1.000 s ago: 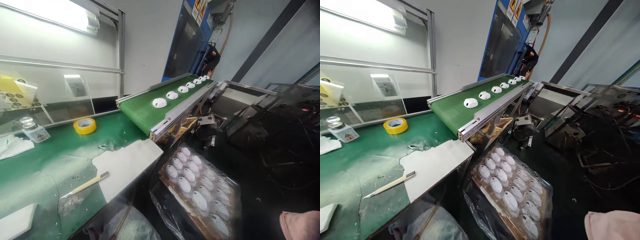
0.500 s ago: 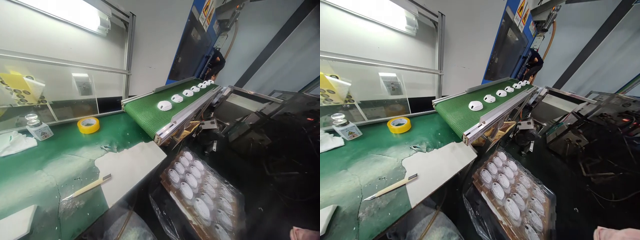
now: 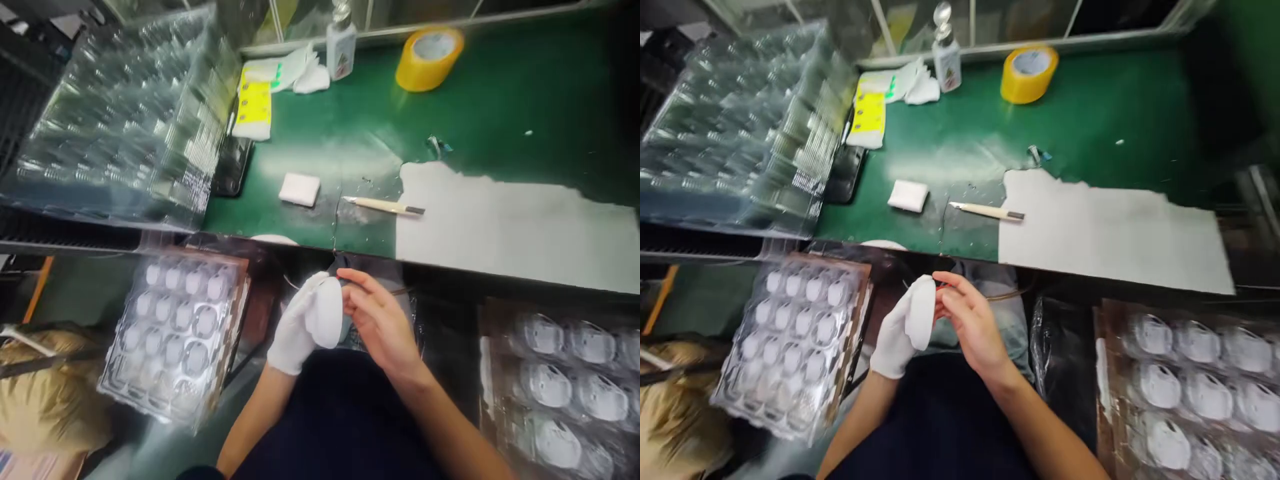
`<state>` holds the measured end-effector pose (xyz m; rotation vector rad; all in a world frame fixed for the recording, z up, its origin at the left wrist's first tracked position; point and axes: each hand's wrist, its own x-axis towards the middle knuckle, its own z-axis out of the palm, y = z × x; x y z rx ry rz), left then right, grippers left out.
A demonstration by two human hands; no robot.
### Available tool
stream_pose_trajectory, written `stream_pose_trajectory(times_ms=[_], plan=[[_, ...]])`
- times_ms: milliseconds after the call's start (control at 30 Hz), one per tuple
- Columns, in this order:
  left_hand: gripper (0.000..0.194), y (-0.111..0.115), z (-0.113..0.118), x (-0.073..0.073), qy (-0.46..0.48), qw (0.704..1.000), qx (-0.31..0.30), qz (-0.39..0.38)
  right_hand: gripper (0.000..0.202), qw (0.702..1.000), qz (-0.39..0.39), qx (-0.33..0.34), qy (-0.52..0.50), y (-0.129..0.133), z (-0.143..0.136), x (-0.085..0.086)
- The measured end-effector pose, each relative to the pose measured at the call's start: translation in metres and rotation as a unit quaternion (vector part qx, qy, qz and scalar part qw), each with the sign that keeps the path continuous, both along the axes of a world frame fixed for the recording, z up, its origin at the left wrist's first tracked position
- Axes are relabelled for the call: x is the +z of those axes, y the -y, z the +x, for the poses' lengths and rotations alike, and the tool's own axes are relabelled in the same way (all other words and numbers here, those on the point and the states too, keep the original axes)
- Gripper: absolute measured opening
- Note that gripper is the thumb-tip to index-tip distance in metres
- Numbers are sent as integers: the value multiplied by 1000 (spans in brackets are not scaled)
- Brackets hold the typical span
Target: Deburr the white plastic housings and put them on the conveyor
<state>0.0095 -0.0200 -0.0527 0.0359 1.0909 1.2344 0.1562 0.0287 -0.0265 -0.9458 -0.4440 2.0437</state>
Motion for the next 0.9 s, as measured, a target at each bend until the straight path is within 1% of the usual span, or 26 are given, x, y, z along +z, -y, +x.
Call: stream_pose_trajectory(times_ms=[100, 267, 500, 567, 700, 833, 900], plan=[[48, 12, -7, -5, 0, 1000, 21, -19, 35, 1000, 10, 19, 6, 6, -1, -2], [50, 14, -10, -6, 10, 999, 27, -39, 38, 998, 24, 50, 34, 14, -6, -6], [55, 17, -13, -3, 3, 996, 71, -45, 31, 998, 12, 28, 50, 12, -4, -21], [49, 18, -15, -4, 1, 995, 77, -63, 31, 997, 26, 39, 69, 14, -2, -27], [27, 17, -15, -3, 1, 991, 101, -92, 36, 990, 56, 74, 107, 16, 4, -38], [20, 11, -6, 6, 0, 993, 97, -68, 39, 987, 51, 78, 133, 17, 8, -44], [18, 10, -2, 9, -21, 994, 94, -54, 39, 986, 47, 76, 139, 17, 9, -45]])
